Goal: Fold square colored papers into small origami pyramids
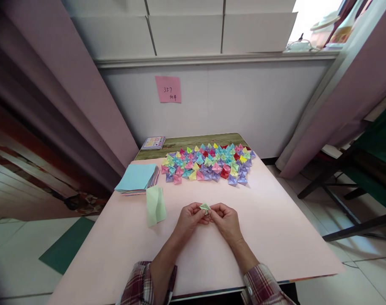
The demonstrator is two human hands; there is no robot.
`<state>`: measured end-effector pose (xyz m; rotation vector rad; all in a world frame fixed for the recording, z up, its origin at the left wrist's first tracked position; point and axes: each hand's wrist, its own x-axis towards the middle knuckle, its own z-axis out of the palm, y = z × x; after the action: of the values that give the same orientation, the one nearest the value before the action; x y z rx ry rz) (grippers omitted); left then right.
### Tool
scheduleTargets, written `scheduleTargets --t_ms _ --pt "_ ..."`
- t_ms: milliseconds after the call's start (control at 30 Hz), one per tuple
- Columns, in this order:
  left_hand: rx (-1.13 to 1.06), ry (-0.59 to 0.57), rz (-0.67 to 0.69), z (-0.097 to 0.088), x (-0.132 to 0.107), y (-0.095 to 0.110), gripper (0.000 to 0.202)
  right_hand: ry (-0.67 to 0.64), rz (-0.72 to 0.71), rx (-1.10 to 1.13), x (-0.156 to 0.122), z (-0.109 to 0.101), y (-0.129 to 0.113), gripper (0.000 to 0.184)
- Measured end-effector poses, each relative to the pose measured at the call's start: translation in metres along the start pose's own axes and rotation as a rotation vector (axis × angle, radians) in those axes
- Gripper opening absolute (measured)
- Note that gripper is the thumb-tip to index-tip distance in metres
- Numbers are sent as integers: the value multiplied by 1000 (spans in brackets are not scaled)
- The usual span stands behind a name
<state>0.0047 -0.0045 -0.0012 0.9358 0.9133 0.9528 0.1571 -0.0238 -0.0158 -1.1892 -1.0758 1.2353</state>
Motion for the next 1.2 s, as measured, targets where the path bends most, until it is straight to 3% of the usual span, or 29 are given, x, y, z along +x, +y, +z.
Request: scheduleTargets --t_ms 233,533,833,900,1067,1200 --pt "-7 5 6 2 0 -2 33 -2 -45 -97 -1 0 -2 34" --pt "-38 -52 -20 -1 0 -3 35 -65 -26 -26 -2 -1 -1 32" --pt "189 109 260 3 -4 3 18 -31 -15 130 -2 3 -3 30" --pt "221 111 262 4 -5 4 17 -15 -6 135 -3 4 -2 30" --pt "46 29 195 4 -4 0 30 17 -41 104 -6 5 -2 27" --pt "-47 -22 212 4 -3 1 24 22 -97 113 -6 5 -5 25"
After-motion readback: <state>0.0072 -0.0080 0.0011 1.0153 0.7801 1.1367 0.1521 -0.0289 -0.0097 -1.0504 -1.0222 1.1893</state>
